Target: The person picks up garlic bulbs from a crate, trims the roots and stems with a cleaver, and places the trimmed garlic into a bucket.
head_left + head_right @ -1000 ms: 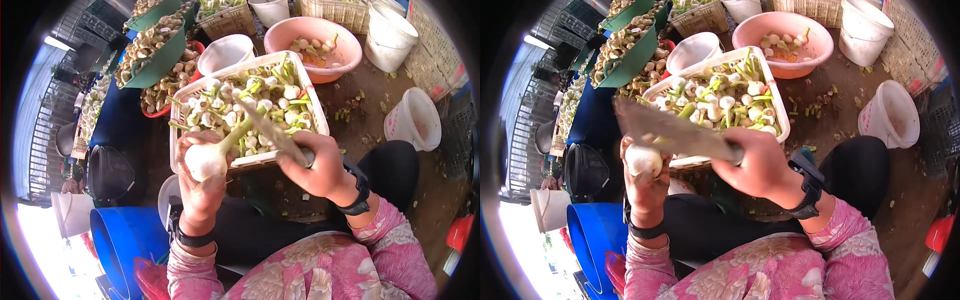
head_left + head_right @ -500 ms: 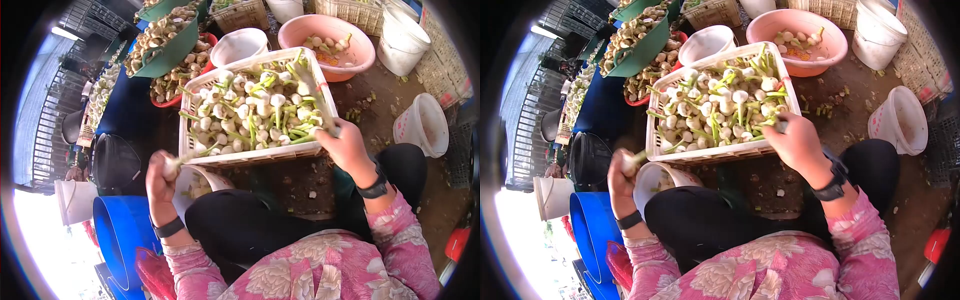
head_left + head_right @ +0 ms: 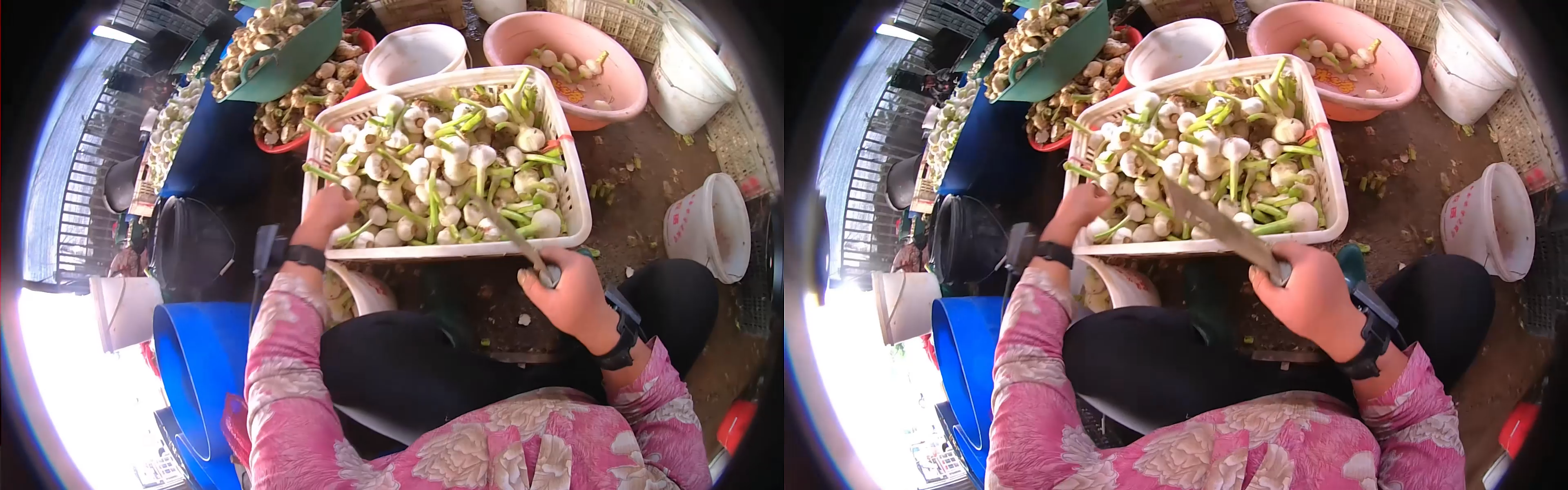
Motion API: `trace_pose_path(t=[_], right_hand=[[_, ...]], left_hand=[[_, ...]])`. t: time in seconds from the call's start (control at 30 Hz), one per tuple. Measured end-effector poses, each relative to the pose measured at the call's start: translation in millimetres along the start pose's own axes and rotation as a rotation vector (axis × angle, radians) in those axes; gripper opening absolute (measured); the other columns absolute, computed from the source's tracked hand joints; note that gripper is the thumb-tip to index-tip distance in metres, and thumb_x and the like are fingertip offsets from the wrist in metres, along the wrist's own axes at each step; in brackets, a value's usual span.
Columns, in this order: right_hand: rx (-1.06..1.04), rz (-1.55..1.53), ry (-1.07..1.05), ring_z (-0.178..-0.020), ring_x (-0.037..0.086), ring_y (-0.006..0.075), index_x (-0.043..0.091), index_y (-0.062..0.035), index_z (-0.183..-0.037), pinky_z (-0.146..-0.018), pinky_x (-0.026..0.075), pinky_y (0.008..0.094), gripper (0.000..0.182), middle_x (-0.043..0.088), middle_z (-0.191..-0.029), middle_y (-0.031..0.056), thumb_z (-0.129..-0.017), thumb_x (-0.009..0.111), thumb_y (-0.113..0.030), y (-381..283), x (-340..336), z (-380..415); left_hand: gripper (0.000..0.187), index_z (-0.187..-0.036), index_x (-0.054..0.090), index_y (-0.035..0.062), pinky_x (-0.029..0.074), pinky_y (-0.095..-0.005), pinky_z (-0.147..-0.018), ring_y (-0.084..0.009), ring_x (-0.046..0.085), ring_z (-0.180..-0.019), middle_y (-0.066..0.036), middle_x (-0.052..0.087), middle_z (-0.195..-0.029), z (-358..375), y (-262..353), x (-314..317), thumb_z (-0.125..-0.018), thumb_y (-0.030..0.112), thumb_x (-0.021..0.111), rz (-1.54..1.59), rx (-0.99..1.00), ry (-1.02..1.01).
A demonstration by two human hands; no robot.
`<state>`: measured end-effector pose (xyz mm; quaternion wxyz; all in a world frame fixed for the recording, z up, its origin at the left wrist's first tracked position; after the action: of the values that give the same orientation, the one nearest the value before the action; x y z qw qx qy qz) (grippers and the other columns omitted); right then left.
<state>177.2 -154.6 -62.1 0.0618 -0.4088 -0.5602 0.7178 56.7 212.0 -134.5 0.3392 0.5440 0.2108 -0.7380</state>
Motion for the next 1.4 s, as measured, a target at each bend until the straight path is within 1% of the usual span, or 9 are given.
trace_pose_path(t=[0.17,0.27,0.47,0.63,0.77,1.0,1.07,1.17,1.4], right_hand=[[0.063,0.026,0.01,-0.061,0.059,0.0319,0.06,-0.0013,-0.078,-0.055,0.046,0.0356,0.02,0.059,-0.065,0.0171,-0.072,0.065,-0.02,24.4,-1.3,-4.0],[0.165,-0.044,-0.053,-0.061,0.058,0.0319,0.06,-0.0015,-0.079,-0.055,0.045,0.0359,0.021,0.059,-0.065,0.0167,-0.072,0.065,-0.021,33.9,4.8,-13.6],[0.211,-0.076,-0.105,-0.062,0.058,0.0337,0.061,-0.0017,-0.08,-0.057,0.045,0.0378,0.022,0.058,-0.064,0.0165,-0.072,0.064,-0.022,38.3,12.3,-18.9],[0.137,-0.099,-0.003,-0.062,0.058,0.0345,0.061,-0.0021,-0.079,-0.056,0.045,0.0394,0.02,0.059,-0.065,0.0169,-0.072,0.063,-0.021,28.3,0.3,-16.9],[-0.01,-0.061,0.123,-0.06,0.057,0.0346,0.059,-0.0026,-0.074,-0.054,0.045,0.0399,0.018,0.058,-0.062,0.0165,-0.072,0.063,-0.02,13.3,-13.1,-7.8],[-0.105,0.042,0.244,-0.06,0.055,0.0361,0.056,-0.0037,-0.072,-0.052,0.044,0.0383,0.013,0.055,-0.063,0.0176,-0.07,0.064,-0.014,13.7,-33.8,9.0],[-0.199,0.139,0.316,-0.058,0.057,0.0322,0.055,-0.0055,-0.07,-0.053,0.046,0.0392,0.019,0.056,-0.061,0.0133,-0.063,0.067,-0.019,6.7,-39.0,12.1],[-0.457,0.23,0.313,-0.057,0.056,0.0291,0.05,-0.0088,-0.067,-0.052,0.045,0.0373,0.025,0.053,-0.061,0.0094,-0.054,0.069,-0.019,-28.3,-35.7,28.7],[-0.585,0.203,0.342,-0.053,0.055,0.0263,0.048,-0.01,-0.066,-0.049,0.044,0.0368,0.027,0.052,-0.058,0.0059,-0.052,0.067,-0.022,-44.0,-26.2,32.9]], left_hand=[[0.033,-0.091,0.066,0.0056,0.049,-0.0376,-0.077,-0.0281,0.061,-0.091,-0.016,0.063,-0.096,1.8,22.1,64.8,-0.073,0.033,0.06,-0.521,0.129,0.066],[0.032,-0.09,0.066,0.0059,0.049,-0.038,-0.078,-0.0284,0.061,-0.088,-0.015,0.063,-0.095,-12.9,-10.5,98.4,-0.073,0.032,0.06,-0.32,-0.065,-0.164],[0.029,-0.086,0.063,-0.0023,0.045,-0.0415,-0.073,-0.0368,0.058,-0.081,-0.023,0.061,-0.085,13.0,30.8,50.3,-0.076,0.024,0.055,0.068,0.077,-0.172],[0.029,-0.092,0.062,-0.0005,0.042,-0.023,-0.065,-0.0063,0.051,-0.074,-0.003,0.061,-0.078,87.1,153.4,-33.0,-0.088,0.027,0.054,0.736,0.367,-0.357],[0.03,-0.114,0.05,0.002,0.041,-0.0213,-0.07,-0.0076,0.051,-0.08,-0.002,0.059,-0.09,141.3,210.0,-49.0,-0.087,0.015,0.056,0.998,0.48,-0.51],[0.043,-0.109,0.047,0.0003,0.041,-0.0226,-0.074,-0.0091,0.051,-0.079,-0.002,0.055,-0.087,173.0,212.9,-63.2,-0.07,0.009,0.063,1.359,0.494,-0.329],[0.06,-0.113,0.042,-0.0011,0.043,-0.0247,-0.074,-0.0104,0.051,-0.086,-0.004,0.054,-0.091,180.7,207.3,-67.8,-0.063,0.017,0.07,1.111,0.345,-0.139],[0.064,-0.114,0.042,0.0015,0.044,-0.0258,-0.078,-0.0123,0.053,-0.086,-0.007,0.055,-0.094,189.6,210.2,-67.9,-0.06,0.016,0.074,1.365,0.653,-0.15],[0.044,-0.1,0.051,0.0036,0.045,-0.0262,-0.072,-0.015,0.057,-0.078,-0.005,0.059,-0.083,191.3,201.5,-65.5,-0.063,0.011,0.074,1.147,0.427,0.124]])
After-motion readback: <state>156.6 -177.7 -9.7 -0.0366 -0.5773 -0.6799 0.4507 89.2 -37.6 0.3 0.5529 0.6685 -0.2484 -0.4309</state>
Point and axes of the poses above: each hand's wrist, its own z-axis away from the middle knuckle, its own x-axis out of the palm, y = z × x, the point moved 8 cm from there along -z, towards the middle knuckle
